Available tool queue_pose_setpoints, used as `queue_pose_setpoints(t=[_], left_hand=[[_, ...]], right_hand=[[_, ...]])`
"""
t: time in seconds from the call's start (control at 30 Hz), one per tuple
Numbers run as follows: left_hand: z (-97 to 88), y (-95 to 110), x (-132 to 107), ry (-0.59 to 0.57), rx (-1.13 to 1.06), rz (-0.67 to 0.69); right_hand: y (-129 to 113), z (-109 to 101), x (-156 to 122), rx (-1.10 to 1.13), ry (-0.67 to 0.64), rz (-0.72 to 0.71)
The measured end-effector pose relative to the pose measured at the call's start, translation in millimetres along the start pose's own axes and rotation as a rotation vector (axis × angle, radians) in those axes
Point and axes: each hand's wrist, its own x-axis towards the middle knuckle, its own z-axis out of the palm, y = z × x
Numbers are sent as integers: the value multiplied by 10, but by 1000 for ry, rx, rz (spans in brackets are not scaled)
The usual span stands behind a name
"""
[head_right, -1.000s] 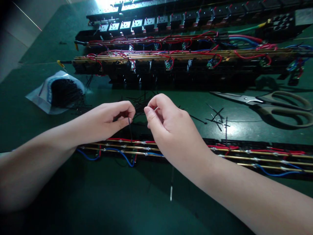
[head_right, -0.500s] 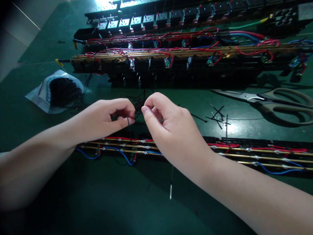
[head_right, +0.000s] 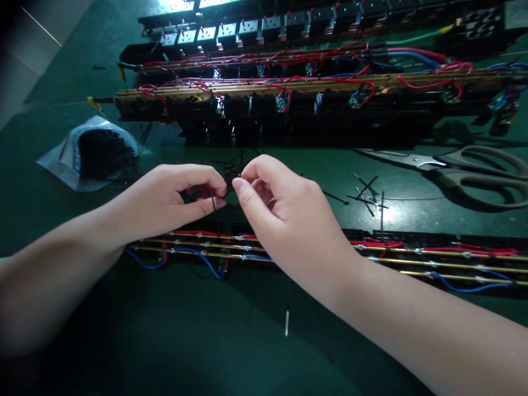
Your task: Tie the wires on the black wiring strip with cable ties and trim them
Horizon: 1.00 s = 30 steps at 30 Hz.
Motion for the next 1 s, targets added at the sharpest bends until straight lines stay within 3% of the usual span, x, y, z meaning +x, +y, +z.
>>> queue_pose_setpoints(t=[0.67, 0.8, 0.9, 1.0], left_hand=[[11, 12, 12, -84, 57, -7], [-17, 68, -8, -117, 330, -58], [-116, 126, -161, -177, 589, -150], [-233, 167, -409, -170, 535, -204]], right_hand=[[-9, 5, -5, 36, -24, 29], [-13, 2, 5, 20, -14, 24], [-14, 0, 11, 10, -10, 28], [-18, -2, 4, 16, -12, 22]])
